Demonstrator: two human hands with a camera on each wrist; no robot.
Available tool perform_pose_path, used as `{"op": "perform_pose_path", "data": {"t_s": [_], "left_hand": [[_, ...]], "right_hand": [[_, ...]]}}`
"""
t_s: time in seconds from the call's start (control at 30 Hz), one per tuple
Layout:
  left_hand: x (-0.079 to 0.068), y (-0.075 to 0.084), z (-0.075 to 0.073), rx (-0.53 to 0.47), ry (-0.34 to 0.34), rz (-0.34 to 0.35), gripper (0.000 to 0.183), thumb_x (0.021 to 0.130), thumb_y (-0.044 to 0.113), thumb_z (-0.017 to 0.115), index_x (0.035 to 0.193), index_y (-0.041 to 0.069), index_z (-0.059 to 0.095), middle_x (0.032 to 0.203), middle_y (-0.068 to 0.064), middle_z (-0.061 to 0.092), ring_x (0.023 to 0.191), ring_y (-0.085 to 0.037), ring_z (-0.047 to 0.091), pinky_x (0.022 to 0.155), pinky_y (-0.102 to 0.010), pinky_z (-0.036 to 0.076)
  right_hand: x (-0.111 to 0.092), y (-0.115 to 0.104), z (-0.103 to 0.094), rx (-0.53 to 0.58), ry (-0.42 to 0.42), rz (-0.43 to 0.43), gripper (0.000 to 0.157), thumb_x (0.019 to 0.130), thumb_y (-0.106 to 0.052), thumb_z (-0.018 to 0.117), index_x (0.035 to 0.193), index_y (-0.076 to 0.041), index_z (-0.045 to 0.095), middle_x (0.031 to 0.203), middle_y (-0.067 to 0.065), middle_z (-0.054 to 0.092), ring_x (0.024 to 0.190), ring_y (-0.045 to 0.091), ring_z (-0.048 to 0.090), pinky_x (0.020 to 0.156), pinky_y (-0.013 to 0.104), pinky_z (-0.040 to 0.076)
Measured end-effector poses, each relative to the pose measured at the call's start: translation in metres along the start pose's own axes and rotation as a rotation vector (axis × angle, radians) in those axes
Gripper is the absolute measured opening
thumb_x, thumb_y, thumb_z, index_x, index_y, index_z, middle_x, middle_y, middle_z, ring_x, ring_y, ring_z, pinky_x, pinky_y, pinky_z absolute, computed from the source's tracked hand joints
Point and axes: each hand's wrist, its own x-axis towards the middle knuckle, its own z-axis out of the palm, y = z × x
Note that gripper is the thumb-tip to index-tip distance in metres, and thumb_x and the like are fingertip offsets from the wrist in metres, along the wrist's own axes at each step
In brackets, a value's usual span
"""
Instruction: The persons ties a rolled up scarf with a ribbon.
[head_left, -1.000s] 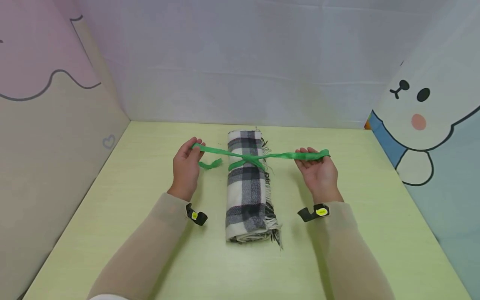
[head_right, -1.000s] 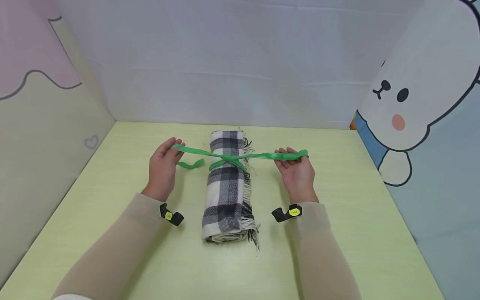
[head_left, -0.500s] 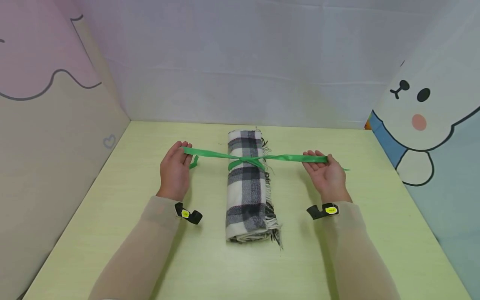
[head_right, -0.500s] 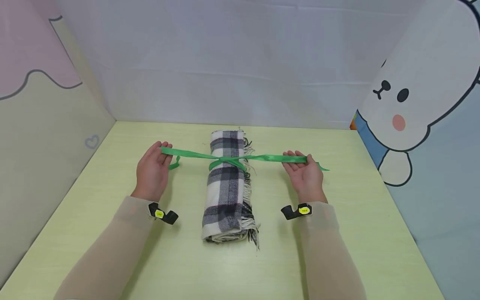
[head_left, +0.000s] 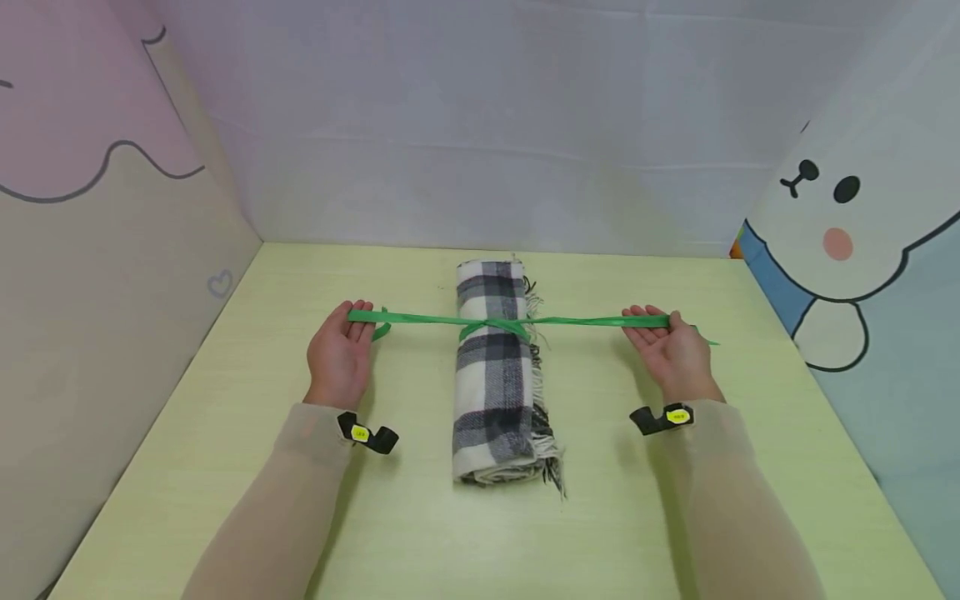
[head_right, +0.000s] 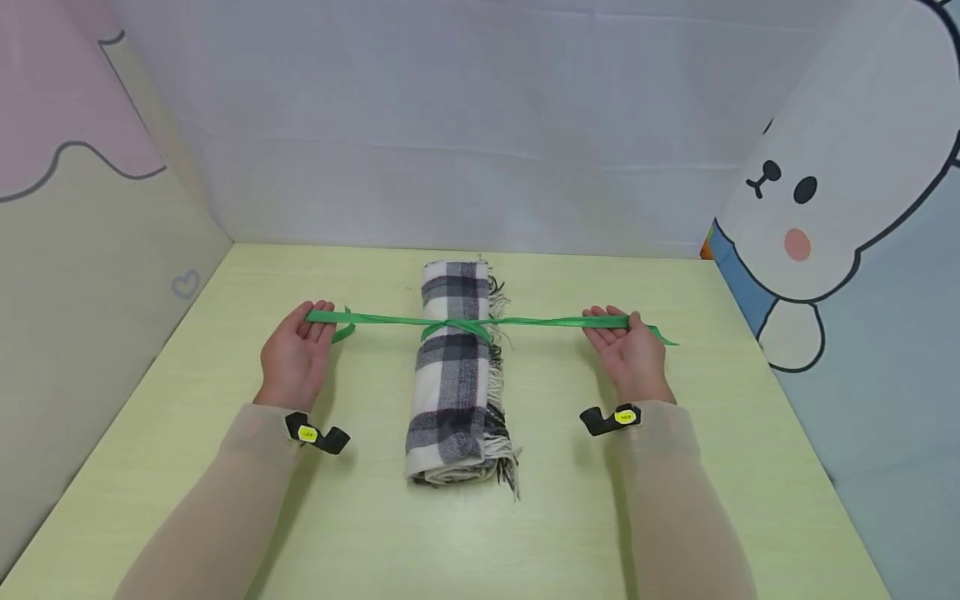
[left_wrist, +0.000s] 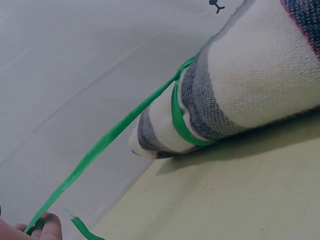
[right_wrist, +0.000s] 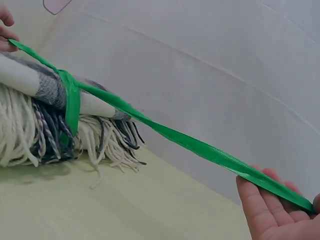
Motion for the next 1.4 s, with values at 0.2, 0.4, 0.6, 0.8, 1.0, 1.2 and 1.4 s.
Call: {"op": "perform_pose_path", "data": {"t_s": [0.2,0.4,0.6,0.8,1.0,1.2,1.4], "left_hand": [[0.003,0.001,-0.003,-0.09,0.066,-0.022,0.053,0.112,0.016,0.041,0.159,-0.001,0.025,0.159,-0.02,0.028,0.146,-0.031,0.038,0.114,-0.031,0.041],[0.004,0.002,-0.005,-0.003,0.102,-0.015,0.055,0.113,0.017,0.039,0.162,0.001,0.022,0.162,-0.016,0.027,0.145,-0.026,0.038,0.116,-0.029,0.037],[0.006,0.01,-0.008,0.125,0.108,0.054,0.053,0.112,0.014,0.039,0.163,0.006,0.026,0.162,-0.012,0.029,0.145,-0.021,0.039,0.117,-0.026,0.035],[0.009,0.03,-0.011,0.124,0.14,0.091,0.051,0.113,0.014,0.038,0.162,0.008,0.027,0.162,-0.01,0.028,0.144,-0.02,0.04,0.118,-0.026,0.033],[0.011,0.044,-0.017,0.095,0.17,0.072,0.052,0.113,0.015,0.039,0.163,0.01,0.027,0.163,-0.008,0.027,0.146,-0.019,0.038,0.119,-0.027,0.031],[0.011,0.044,-0.023,0.136,0.167,0.051,0.053,0.113,0.017,0.036,0.164,0.008,0.024,0.163,-0.01,0.026,0.146,-0.021,0.037,0.119,-0.027,0.032],[0.012,0.039,-0.023,0.17,0.158,0.041,0.053,0.113,0.02,0.037,0.163,0.006,0.026,0.163,-0.013,0.027,0.146,-0.022,0.038,0.118,-0.026,0.033]], "right_hand": [[-0.003,-0.014,-0.001,-0.031,0.025,-0.067,0.045,0.112,-0.035,0.034,0.131,0.0,0.055,0.131,0.021,0.059,0.135,0.034,0.054,0.118,0.042,0.034],[0.003,-0.022,-0.015,-0.077,0.031,-0.077,0.043,0.112,-0.034,0.035,0.129,0.001,0.055,0.126,0.022,0.06,0.126,0.035,0.06,0.116,0.043,0.037],[0.007,-0.027,-0.026,-0.162,-0.011,-0.054,0.04,0.11,-0.031,0.043,0.133,0.001,0.054,0.131,0.019,0.058,0.133,0.03,0.056,0.109,0.043,0.046],[0.003,-0.037,-0.027,-0.231,-0.004,-0.101,0.037,0.107,-0.029,0.053,0.13,0.0,0.057,0.129,0.017,0.062,0.135,0.028,0.054,0.105,0.043,0.05],[0.004,-0.046,-0.028,-0.347,-0.028,-0.088,0.031,0.106,-0.03,0.055,0.123,-0.004,0.06,0.119,0.014,0.066,0.119,0.027,0.064,0.1,0.04,0.055],[0.006,-0.049,-0.029,-0.6,0.001,-0.037,0.035,0.108,-0.041,0.048,0.12,-0.013,0.064,0.083,0.002,0.056,0.071,0.015,0.054,0.062,0.023,0.05],[0.005,-0.051,-0.027,-0.662,-0.099,0.064,0.037,0.108,-0.044,0.045,0.122,-0.014,0.062,0.065,-0.001,0.05,0.052,0.01,0.042,0.047,0.021,0.037]]}}
